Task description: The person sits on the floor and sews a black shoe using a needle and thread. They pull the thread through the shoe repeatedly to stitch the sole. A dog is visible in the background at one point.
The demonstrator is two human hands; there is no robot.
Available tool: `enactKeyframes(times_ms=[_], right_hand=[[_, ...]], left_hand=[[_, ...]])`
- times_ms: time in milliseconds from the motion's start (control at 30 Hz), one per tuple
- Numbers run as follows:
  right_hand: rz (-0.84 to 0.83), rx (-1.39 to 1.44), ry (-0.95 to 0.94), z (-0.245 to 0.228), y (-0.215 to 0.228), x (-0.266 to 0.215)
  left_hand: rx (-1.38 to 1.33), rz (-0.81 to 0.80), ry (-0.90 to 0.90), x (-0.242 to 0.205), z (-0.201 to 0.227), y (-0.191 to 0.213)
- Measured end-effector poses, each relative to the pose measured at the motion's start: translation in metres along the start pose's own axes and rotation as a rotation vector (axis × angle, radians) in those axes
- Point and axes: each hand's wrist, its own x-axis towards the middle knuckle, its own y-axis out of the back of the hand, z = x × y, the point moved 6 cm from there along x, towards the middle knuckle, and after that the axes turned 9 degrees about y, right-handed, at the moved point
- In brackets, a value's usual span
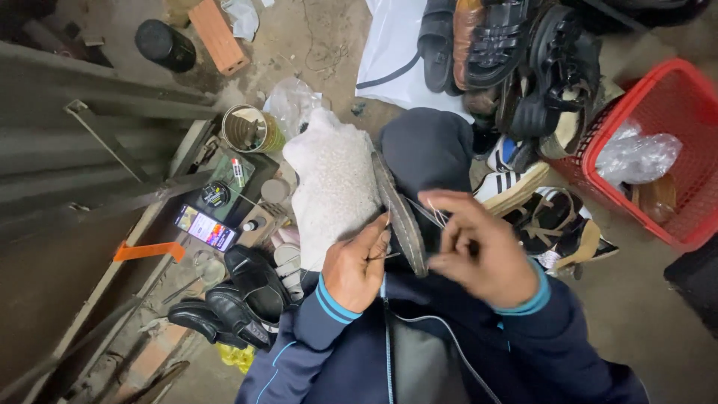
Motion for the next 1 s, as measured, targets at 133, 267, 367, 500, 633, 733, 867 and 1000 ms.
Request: enactKeyframes(times_ms=[133,267,367,500,633,733,867,1000], right_hand=[[-0.21,-0.928,-0.152,0.029,-0.033,-0.018],[-0.096,-1.074,-0.029,0.057,-0.017,-0.041],[0.01,-1.004,-0.042,0.052,-0.002,-0.037],[0.027,-0.892,-0.182,0.047,0.021,-0.034],[0.103,-0.693,-0.242,0.046,0.041,-0.032],[0.135,-0.562,-0.254,0.053,0.054,-0.03],[0.167,-0.521,-0.226,0.062,0.054,-0.038],[0.13,-0.563,-0.198,0.052,0.053,-0.03]], left_hand=[[0.014,-0.036,-0.009,0.001,0.001,-0.004],[0.03,-0.041,-0.033,0.007,0.001,-0.008],[-0.001,-0.051,-0.066,0.012,0.0,-0.011],[0.066,0.019,-0.154,0.016,0.005,-0.004],[0.121,0.049,-0.194,0.015,0.002,0.011],[0.073,-0.026,-0.167,0.012,0.016,0.014],[0.057,-0.066,-0.248,0.014,0.032,0.003],[0.044,-0.024,-0.282,0.016,0.026,-0.007]])
